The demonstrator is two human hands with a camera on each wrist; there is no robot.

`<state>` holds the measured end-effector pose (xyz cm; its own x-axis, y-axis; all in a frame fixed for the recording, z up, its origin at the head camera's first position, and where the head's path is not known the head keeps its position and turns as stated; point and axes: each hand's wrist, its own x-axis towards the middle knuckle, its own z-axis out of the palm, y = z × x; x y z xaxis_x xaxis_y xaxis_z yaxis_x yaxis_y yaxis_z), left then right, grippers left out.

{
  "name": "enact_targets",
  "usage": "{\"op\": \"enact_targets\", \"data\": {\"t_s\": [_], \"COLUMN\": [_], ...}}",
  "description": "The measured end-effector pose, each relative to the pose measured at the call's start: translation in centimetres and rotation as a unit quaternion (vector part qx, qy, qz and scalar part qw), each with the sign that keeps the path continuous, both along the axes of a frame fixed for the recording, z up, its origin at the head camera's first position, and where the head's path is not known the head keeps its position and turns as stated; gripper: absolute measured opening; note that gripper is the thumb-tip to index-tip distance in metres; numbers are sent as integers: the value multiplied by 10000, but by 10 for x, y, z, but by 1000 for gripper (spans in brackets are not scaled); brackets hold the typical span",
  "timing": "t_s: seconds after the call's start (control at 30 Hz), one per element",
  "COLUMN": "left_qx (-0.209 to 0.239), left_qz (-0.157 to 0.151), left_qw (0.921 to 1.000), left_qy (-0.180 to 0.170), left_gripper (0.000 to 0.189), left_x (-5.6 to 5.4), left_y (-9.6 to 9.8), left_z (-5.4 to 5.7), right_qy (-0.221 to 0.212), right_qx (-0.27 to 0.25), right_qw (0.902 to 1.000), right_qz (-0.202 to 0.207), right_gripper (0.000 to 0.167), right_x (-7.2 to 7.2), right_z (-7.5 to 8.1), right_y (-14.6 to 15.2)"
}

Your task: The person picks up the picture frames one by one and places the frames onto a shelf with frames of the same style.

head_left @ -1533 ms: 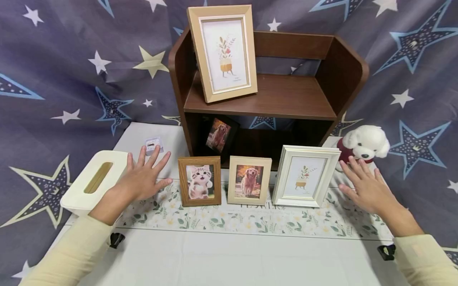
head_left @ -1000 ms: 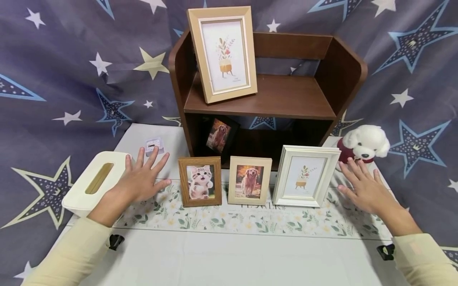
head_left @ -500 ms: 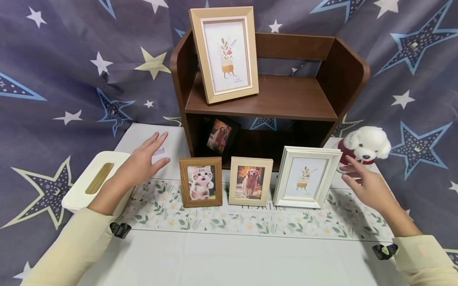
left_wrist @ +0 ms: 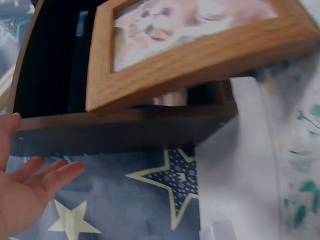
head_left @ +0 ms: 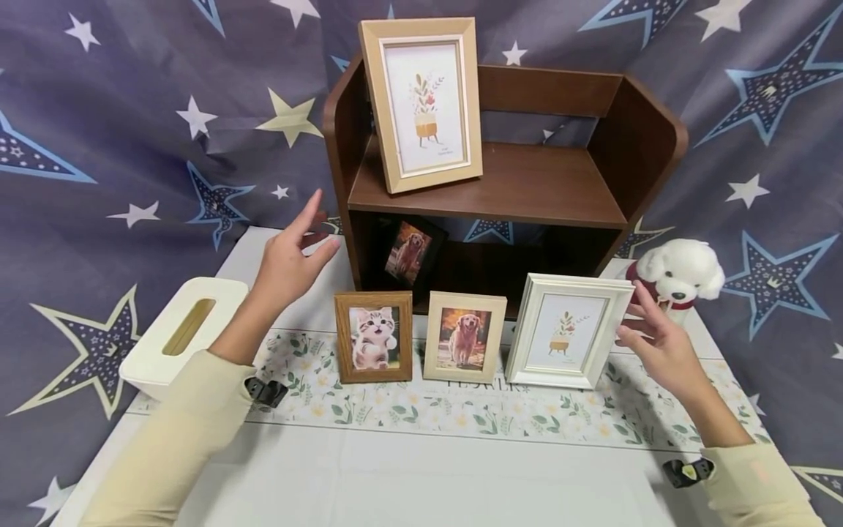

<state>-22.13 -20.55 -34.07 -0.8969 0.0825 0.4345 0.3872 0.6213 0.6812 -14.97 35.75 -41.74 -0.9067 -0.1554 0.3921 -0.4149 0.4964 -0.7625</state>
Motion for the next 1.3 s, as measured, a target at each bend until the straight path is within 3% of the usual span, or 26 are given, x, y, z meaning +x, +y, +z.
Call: {"op": "enact_targets", "data": {"t_s": [0.2, 0.43, 0.7, 0.87, 1.3], "left_qx": [368, 711, 974, 1015, 938], "left_qz": [116, 210, 725, 997, 885], "left_qw": [9990, 9970, 9910, 9872, 9906], "left_qy": [233, 227, 563, 717, 453], "left_gripper": [75, 69, 61, 53, 52], "left_x": [-12, -22, -33, -35, -36], "left_y": [11, 20, 32, 36, 41], "left_z": [9, 16, 26, 29, 31], "right_qy": [-67, -317, -381, -333, -398], "right_qx": [-530, -544, -986, -744, -641], "right_qw": [9982, 9979, 9941, 9966, 9971], "right_qz": [264, 171, 239, 115, -110], "right_gripper": [89, 91, 91, 92, 89], "right_x": [2, 1, -2, -6, -1], "right_z": [-10, -19, -20, -16, -19], "right_y": [-7, -12, -16, -16, -8]}}
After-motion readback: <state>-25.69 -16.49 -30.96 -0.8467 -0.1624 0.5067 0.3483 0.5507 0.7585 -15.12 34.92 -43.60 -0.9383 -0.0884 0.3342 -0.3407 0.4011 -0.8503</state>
